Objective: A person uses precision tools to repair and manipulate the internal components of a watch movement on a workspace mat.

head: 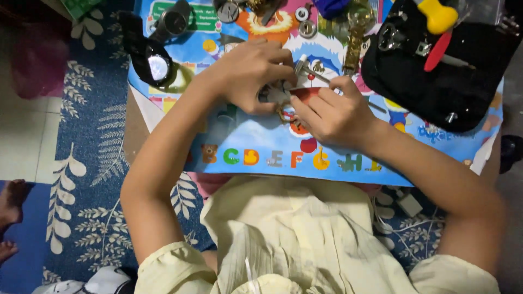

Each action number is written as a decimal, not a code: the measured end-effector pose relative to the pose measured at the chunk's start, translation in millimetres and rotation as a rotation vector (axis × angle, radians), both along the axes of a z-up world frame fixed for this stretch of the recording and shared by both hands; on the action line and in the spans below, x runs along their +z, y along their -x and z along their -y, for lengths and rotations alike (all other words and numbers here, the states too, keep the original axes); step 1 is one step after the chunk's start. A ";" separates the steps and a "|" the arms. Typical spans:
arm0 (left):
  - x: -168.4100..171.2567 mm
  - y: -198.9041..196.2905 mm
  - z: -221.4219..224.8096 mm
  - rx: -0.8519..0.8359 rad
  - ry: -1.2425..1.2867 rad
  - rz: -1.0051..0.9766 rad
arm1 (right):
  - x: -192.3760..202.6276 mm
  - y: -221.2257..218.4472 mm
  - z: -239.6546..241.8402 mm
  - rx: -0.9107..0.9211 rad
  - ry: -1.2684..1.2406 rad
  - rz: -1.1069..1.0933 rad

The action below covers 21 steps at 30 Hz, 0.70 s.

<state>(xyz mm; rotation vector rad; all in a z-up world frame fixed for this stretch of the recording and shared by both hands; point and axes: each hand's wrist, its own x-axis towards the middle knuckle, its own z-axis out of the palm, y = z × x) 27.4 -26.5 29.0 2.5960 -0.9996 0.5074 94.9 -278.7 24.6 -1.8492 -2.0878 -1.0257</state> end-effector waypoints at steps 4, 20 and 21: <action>4.7 1.1 3.6 -0.018 0.033 0.001 | 0.0 -0.9 -1.0 0.000 -0.025 0.077; -22.3 -16.7 -0.6 -0.085 0.226 -0.029 | -19.5 -18.5 -13.6 0.097 -0.078 -0.212; -20.8 -16.3 -0.4 -0.087 0.225 -0.025 | -17.6 -18.7 -13.2 0.095 -0.079 -0.208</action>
